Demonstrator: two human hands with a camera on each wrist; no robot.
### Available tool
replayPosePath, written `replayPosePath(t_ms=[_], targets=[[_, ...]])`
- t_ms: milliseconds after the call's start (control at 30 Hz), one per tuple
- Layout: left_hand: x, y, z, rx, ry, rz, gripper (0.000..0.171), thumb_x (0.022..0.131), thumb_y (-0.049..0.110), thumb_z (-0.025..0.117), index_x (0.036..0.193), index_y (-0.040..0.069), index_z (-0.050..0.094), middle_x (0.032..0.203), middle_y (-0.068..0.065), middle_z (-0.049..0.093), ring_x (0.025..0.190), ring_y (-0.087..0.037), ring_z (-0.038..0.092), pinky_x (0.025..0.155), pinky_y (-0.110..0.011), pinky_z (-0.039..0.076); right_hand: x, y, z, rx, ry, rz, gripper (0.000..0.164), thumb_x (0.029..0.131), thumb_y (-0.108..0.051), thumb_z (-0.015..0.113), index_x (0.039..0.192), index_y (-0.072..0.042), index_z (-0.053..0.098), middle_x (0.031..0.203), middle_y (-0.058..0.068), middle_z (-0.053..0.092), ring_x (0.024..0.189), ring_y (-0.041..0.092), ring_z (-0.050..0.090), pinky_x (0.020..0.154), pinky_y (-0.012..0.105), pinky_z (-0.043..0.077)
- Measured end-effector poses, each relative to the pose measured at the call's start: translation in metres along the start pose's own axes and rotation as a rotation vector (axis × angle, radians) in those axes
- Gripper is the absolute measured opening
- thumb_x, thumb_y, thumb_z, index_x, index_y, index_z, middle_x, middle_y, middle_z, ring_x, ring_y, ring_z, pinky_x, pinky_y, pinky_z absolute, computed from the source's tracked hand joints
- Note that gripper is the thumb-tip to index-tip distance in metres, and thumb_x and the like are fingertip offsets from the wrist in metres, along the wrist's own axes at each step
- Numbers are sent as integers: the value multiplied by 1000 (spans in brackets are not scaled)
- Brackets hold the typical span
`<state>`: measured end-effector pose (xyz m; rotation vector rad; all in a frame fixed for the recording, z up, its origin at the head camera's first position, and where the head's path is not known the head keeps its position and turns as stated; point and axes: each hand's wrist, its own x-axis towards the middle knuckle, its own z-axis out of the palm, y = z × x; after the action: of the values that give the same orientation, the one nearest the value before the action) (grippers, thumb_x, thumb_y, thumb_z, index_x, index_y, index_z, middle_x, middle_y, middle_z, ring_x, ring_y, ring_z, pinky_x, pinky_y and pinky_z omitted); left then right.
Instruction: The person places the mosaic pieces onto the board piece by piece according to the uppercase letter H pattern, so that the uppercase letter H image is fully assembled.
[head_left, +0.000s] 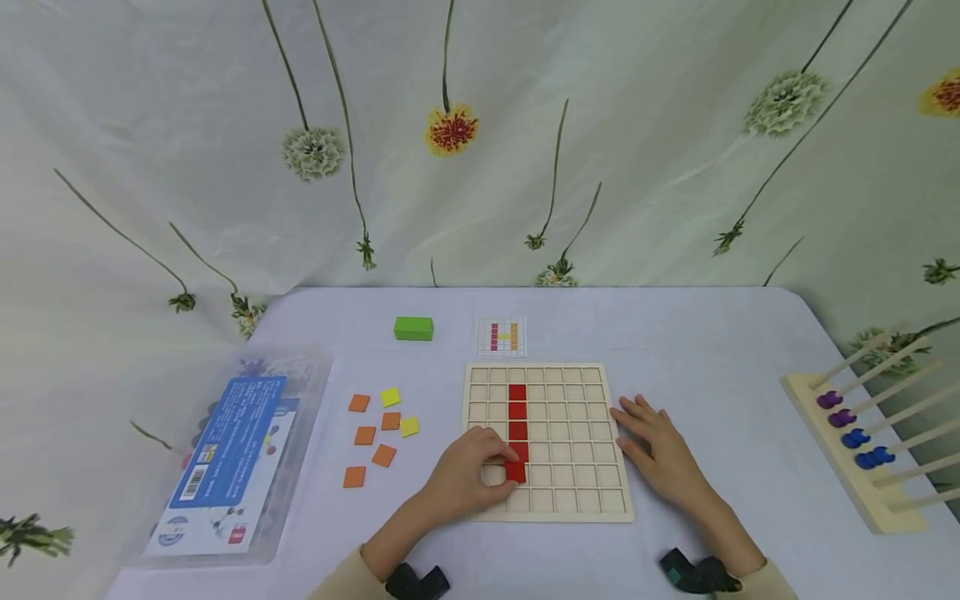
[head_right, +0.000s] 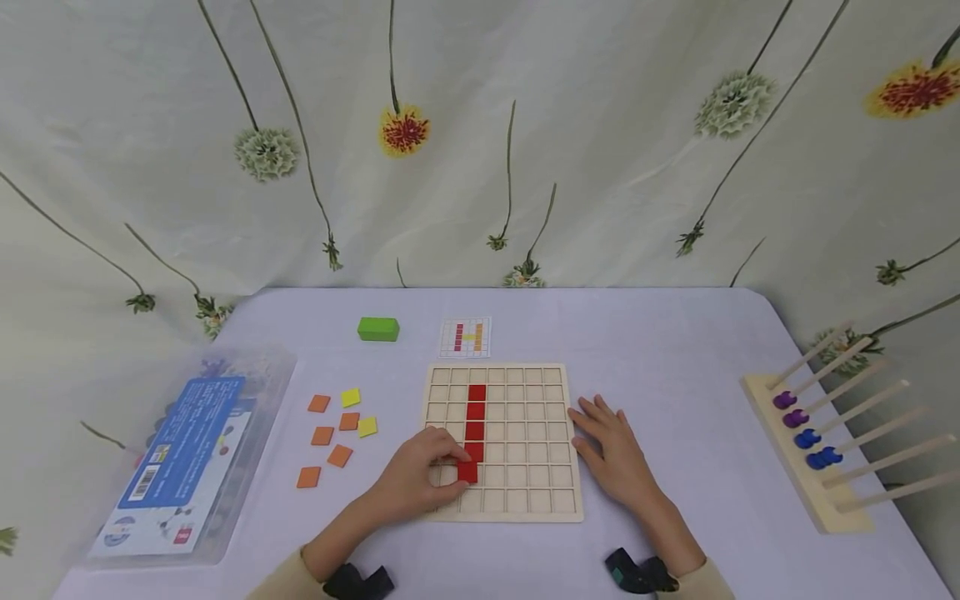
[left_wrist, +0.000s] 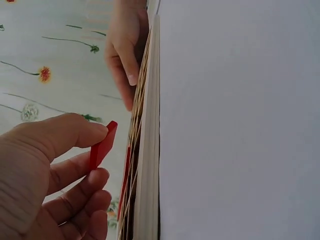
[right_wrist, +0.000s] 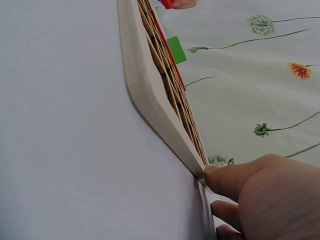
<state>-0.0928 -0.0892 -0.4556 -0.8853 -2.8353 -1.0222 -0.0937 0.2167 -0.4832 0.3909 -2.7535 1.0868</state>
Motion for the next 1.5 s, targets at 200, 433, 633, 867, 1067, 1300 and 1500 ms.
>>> replayPosePath(t_ms=[200, 433, 633, 867, 1067, 1300, 1500], targets=[[3, 1, 6, 25, -33, -12, 18, 77, 21, 78, 94, 16, 74, 90, 8, 63, 89, -7, 53, 78, -23, 49, 0, 1, 1, -9, -4, 2, 43, 89, -6, 67, 131, 2, 59, 142, 27, 49, 138, 50, 34, 108, 70, 19], [5, -1, 11, 64, -23, -4, 17, 78, 22, 78, 94, 17, 74, 88, 8, 61, 87, -6, 51, 76, -21, 48, 1, 1, 0, -23, -4, -2, 43, 89, -7, 67, 131, 1, 59, 142, 27, 49, 138, 49, 34, 109, 70, 19], [3, -1, 12, 118, 10, 20, 19, 76, 23, 79, 94, 17, 74, 88, 8, 59, 87, -7, 51, 74, -20, 48, 2, 1, 0, -23, -1, -7, 43, 89, -7, 67, 131, 1, 60, 142, 27, 49, 138, 50, 34, 108, 70, 19], [-5, 1, -4, 169, 79, 4, 29, 73, 25, 83, 100, 16, 75, 91, 7, 58, 88, -7, 48, 72, -20, 47, 2, -2, 0, -11, -21, 6, 43, 90, -7, 66, 131, 1, 59, 142, 27, 48, 139, 49, 33, 109, 70, 18], [-15, -21, -35, 171, 257, -92, 34, 70, 20, 86, 100, 12, 75, 89, 2, 61, 85, -10, 52, 68, -22, 47, 1, -4, -1, -13, -19, 1, 43, 89, -7, 67, 131, 1, 59, 142, 27, 49, 138, 50, 33, 108, 70, 19], [-24, -65, -72, 131, 491, -155, 35, 67, 5, 86, 99, 4, 73, 89, -11, 63, 79, -24, 57, 66, -35, 49, 1, -2, -2, -21, -8, 1, 43, 89, -7, 67, 131, 1, 60, 142, 26, 49, 138, 49, 34, 108, 70, 19], [-22, -88, -92, 121, 467, -269, 35, 75, 8, 80, 108, 2, 71, 96, -16, 62, 85, -30, 55, 71, -38, 45, 0, -1, -1, -14, 0, -8, 43, 89, -7, 67, 130, 1, 60, 141, 27, 50, 138, 50, 34, 108, 70, 20]])
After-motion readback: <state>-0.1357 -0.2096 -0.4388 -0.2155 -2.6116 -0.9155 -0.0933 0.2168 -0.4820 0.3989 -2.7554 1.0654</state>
